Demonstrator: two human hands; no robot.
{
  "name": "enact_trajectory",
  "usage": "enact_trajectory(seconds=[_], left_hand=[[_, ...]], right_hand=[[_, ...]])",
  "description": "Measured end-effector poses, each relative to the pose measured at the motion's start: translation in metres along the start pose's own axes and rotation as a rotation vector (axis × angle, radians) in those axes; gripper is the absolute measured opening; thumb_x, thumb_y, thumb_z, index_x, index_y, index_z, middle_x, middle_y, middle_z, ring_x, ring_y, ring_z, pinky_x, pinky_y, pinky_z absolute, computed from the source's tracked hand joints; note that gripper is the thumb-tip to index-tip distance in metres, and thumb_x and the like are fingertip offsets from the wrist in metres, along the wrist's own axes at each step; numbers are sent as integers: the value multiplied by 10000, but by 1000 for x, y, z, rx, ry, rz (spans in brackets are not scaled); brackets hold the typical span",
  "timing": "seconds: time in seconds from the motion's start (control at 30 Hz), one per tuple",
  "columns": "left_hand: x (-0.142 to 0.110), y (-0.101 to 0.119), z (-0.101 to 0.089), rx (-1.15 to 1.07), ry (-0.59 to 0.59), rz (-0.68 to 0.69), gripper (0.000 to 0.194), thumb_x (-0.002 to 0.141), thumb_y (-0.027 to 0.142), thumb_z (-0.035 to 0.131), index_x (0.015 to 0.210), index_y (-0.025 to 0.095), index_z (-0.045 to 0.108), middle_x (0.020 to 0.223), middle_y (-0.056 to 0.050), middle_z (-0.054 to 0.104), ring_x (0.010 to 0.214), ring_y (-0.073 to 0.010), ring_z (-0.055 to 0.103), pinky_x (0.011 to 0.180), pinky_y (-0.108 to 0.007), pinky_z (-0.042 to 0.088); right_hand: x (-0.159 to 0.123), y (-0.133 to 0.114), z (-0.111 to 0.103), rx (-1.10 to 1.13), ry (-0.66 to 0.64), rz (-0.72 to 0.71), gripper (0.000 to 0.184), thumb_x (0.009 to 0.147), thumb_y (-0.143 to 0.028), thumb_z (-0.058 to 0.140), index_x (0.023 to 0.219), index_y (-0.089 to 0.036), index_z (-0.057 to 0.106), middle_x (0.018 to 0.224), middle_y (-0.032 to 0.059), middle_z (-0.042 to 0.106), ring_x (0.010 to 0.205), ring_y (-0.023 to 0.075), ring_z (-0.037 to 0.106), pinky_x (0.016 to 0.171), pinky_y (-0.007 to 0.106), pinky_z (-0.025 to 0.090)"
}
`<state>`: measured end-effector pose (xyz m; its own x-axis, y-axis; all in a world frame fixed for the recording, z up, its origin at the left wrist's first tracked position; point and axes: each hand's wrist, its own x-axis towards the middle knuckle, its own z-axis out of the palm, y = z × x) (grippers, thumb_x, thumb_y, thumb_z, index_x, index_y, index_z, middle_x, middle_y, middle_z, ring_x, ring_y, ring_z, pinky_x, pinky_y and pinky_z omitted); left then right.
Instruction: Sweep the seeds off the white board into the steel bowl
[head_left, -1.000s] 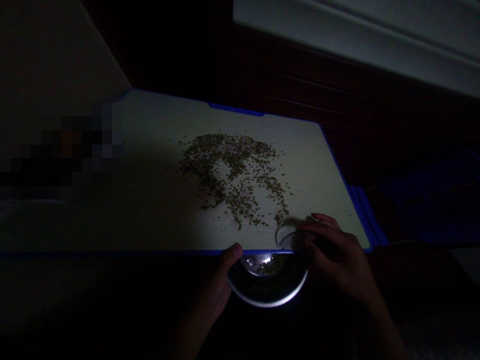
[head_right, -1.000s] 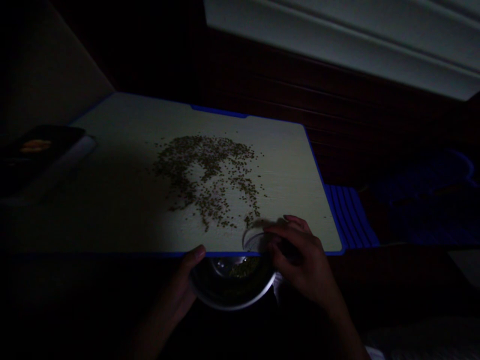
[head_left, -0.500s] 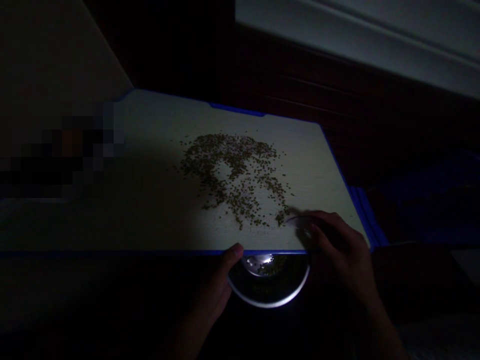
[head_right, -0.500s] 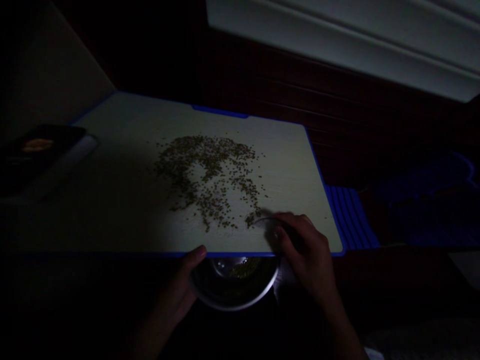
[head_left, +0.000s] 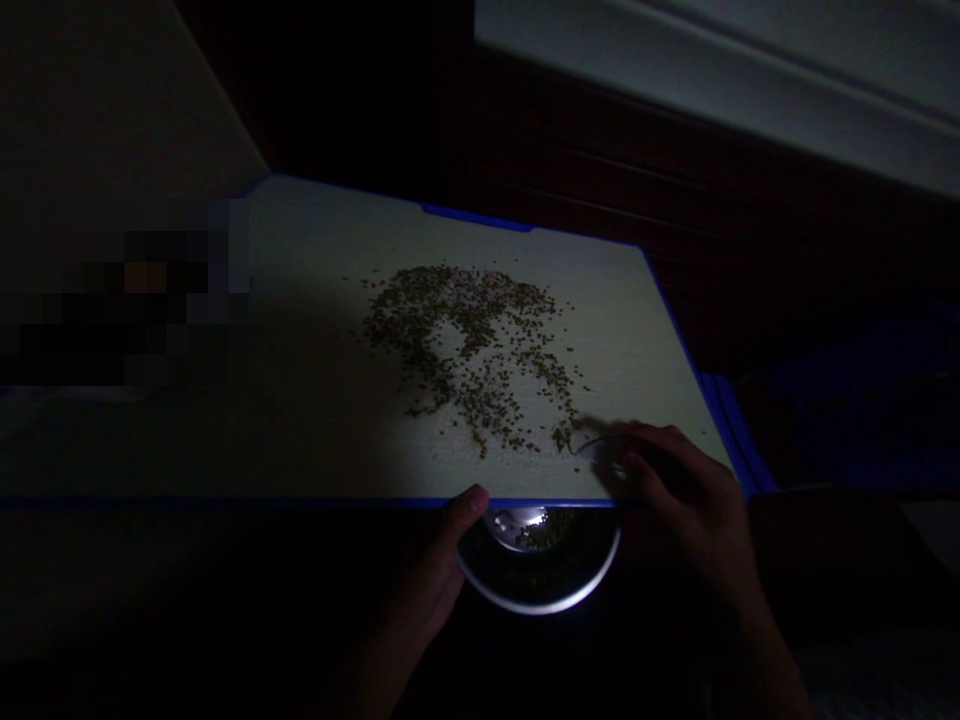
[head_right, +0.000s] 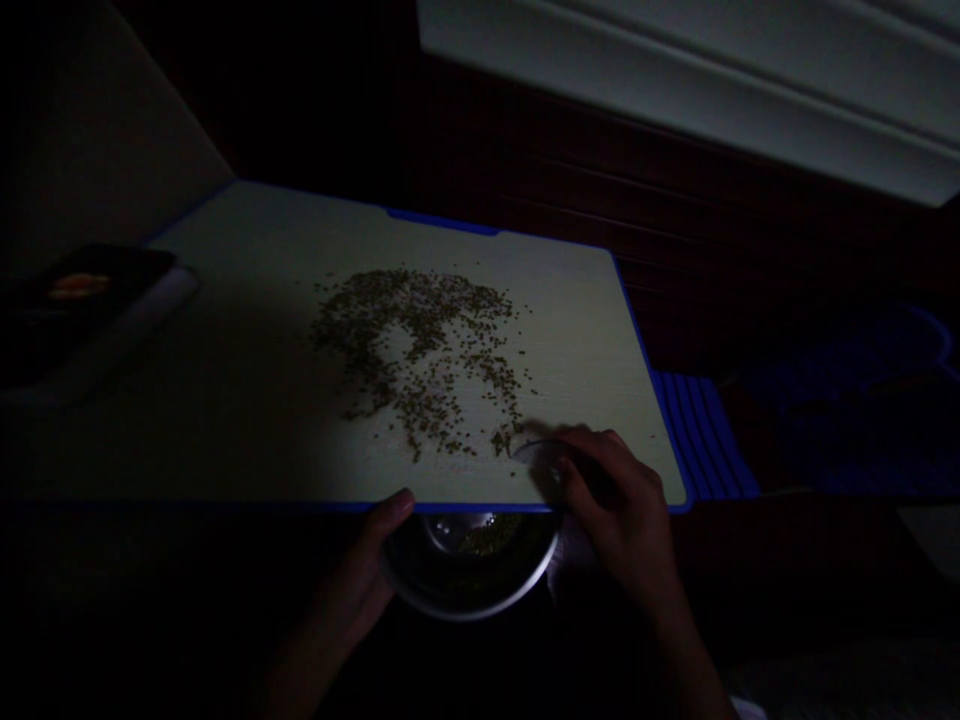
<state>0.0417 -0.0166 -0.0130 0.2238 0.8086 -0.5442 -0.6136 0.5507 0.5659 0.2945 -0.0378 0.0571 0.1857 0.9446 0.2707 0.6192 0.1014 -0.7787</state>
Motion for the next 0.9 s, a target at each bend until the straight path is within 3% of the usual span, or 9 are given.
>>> enact_trajectory(seconds=[0.17,0.37,0.57,0.63,0.77,0.9], left_hand=[[0,-1,0,-10,15,11,677,728,377,959,1328,149,743,1196,-153,851,1337,-417,690,1178,-524,524],[0,-1,0,19,42,-31,637,695,433,972,1231,142,788,1127,-158,863,1317,-430,701,1178,-543,521],[-3,1,3,24,39,-34,471,686,427,972,1029,142,822,1115,-170,865,1304,-449,705,1168,-559,523],[-3,1,3,14,30,-29,473,686,397,971,1053,136,826,1121,-168,866,1296,-451,710,1170,-559,522],[-1,0,3,2,47,-1,579,691,380,971,1195,145,808,1159,-157,862,1307,-437,706,1171,-535,526],[-1,0,2,2,40,3,656,722,392,956,1303,149,773,1195,-163,853,1307,-431,708,1168,-530,529]], right_hand=[[-1,1,-1,-25,-44,-47,194,963,-326,735,1147,-337,794,1154,26,822,1083,254,767,941,450,627],[-2,3,-1,-62,-88,-103,233,920,-314,752,1147,-336,802,1118,33,842,1249,321,733,1065,568,591],[-1,3,-2,-41,-121,-213,227,914,-267,762,1126,-341,796,985,-6,844,1070,271,800,1158,561,544],[-1,3,-3,-42,-120,-214,217,910,-268,771,1114,-334,803,988,-2,847,1095,272,796,1163,548,545],[-3,4,-3,-36,-89,-152,210,913,-310,775,1117,-337,814,1060,15,852,1226,296,753,1101,517,589],[-4,5,0,-23,83,25,236,942,-390,756,1164,-322,797,1139,34,841,1019,260,802,856,408,666]])
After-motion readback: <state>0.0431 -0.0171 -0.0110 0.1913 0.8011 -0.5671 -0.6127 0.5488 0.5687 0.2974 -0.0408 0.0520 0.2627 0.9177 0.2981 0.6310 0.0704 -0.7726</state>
